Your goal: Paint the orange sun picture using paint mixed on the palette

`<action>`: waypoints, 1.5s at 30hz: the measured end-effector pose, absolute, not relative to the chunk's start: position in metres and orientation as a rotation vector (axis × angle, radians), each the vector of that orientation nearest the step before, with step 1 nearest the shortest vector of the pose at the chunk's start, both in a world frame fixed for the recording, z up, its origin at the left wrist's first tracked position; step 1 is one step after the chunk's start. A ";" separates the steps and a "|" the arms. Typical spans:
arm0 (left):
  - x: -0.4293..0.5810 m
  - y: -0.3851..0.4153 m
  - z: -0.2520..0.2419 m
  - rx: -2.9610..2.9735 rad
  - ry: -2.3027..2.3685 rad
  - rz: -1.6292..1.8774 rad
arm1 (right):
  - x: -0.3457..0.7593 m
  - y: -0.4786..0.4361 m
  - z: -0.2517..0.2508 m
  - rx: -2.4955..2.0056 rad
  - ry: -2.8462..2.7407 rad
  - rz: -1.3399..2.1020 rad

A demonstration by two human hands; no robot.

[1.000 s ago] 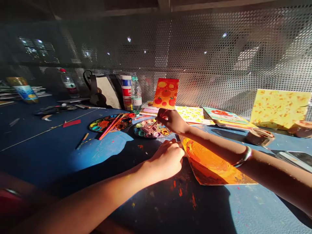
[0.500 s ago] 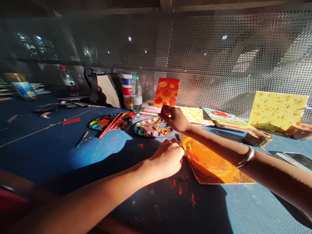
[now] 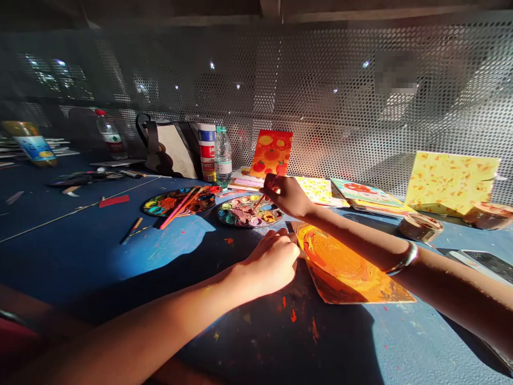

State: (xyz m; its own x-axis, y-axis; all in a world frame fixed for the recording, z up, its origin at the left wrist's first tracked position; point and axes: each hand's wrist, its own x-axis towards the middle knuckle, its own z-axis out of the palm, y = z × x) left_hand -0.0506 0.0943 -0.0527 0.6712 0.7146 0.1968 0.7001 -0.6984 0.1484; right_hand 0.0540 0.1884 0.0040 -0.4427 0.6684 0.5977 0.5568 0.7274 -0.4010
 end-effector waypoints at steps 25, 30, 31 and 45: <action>-0.052 0.095 -0.048 2.822 1.097 0.498 | 0.211 0.181 -0.030 -1.106 -1.538 0.813; -0.052 0.097 -0.049 2.821 1.085 0.490 | 0.215 0.182 -0.030 -1.128 -1.466 0.743; -0.052 0.098 -0.049 2.820 1.083 0.492 | 0.214 0.182 -0.030 -1.124 -1.468 0.755; -0.052 0.100 -0.052 2.834 1.066 0.503 | 0.211 0.176 -0.029 -1.085 -1.550 0.738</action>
